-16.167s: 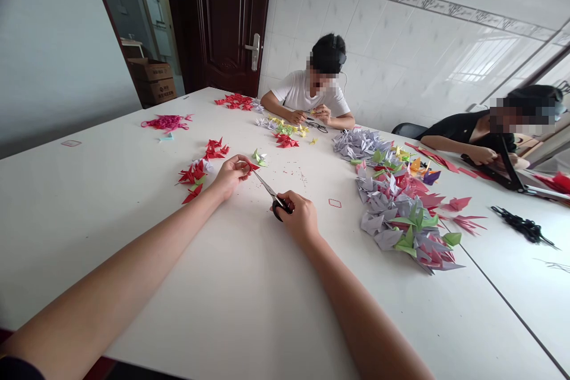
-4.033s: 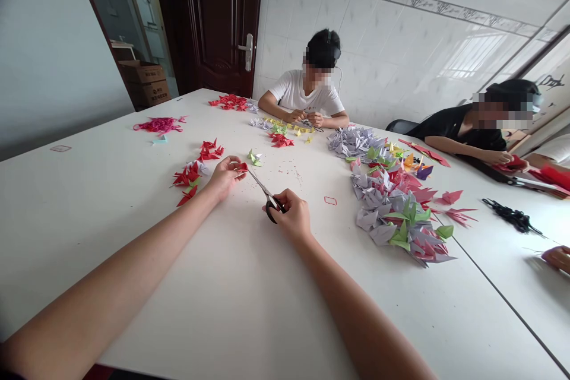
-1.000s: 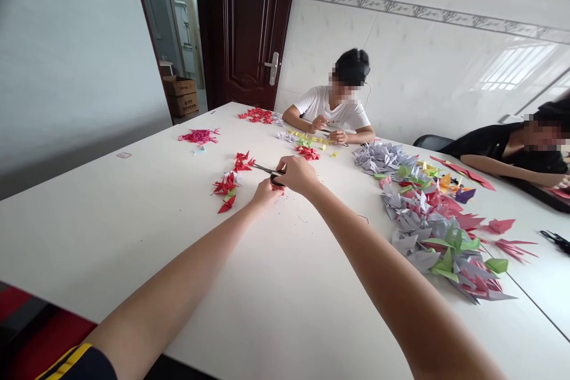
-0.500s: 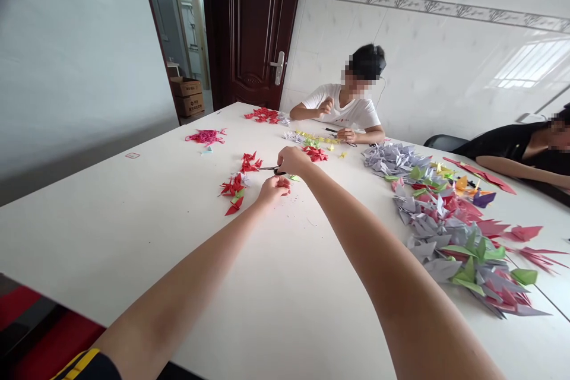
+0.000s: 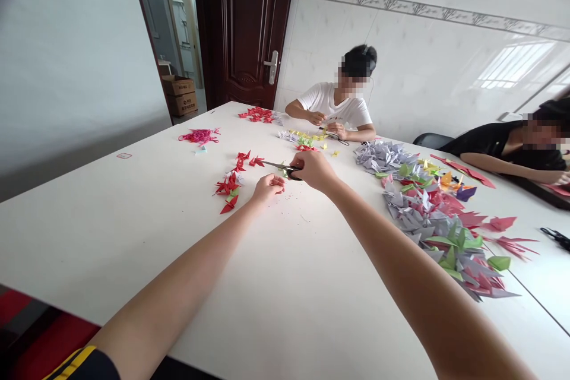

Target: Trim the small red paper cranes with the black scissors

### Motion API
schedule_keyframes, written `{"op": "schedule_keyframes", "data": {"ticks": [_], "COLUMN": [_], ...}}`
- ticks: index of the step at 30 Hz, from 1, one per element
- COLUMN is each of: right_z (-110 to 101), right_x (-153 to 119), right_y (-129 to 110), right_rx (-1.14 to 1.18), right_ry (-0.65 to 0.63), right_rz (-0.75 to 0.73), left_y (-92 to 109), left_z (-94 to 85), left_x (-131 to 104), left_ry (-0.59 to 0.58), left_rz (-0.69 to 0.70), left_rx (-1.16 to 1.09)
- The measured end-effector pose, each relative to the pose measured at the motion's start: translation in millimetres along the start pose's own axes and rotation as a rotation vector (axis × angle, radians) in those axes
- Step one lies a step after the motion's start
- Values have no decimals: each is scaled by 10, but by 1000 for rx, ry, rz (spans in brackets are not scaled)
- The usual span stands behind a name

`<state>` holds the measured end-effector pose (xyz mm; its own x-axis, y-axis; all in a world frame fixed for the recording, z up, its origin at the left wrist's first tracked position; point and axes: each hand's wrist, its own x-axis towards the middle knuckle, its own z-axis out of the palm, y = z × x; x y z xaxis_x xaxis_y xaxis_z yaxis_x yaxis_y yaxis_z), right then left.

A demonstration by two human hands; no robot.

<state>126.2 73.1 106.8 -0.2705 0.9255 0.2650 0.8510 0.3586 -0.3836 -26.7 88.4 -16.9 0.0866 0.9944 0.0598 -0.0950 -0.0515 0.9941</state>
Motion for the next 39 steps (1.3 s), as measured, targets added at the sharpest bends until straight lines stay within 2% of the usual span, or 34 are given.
{"op": "schedule_keyframes", "data": {"ticks": [3,6,8,11,13,19,23,26,28,30,32,36,39], "right_z": [-184,-234,-186,-47,50,295,465,557,577,573,564,586,615], "right_x": [-432,-866,-1112,-1372,-1463,-1441,-1383,-1379,-1383,-1384,-1381,-1379,-1388], "right_y": [166,339,424,464,435,313,450,656,770,830,834,746,672], "right_rx": [48,25,-58,-205,-299,-388,-313,-141,5,127,230,339,340], "right_ry": [100,125,164,172,157,159,168,337,482,570,585,535,551], "right_rz": [46,108,129,92,81,5,11,78,199,324,401,404,385], "left_y": [14,38,62,96,108,103,84,60,47,40,39,48,68], "left_z": [-3,0,1,2,7,54,36,-2,-13,-5,17,65,87], "left_x": [0,1,-11,-48,-72,-92,-53,-16,-7,-15,-37,-102,-155], "left_ry": [1,4,-2,-163,-231,-180,-132,-52,-21,-56,-146,-310,-385], "left_rz": [1,-4,-2,17,29,27,67,115,170,243,323,450,461], "left_rx": [2,-41,-89,-90,-47,50,99,225,327,414,484,563,612]}}
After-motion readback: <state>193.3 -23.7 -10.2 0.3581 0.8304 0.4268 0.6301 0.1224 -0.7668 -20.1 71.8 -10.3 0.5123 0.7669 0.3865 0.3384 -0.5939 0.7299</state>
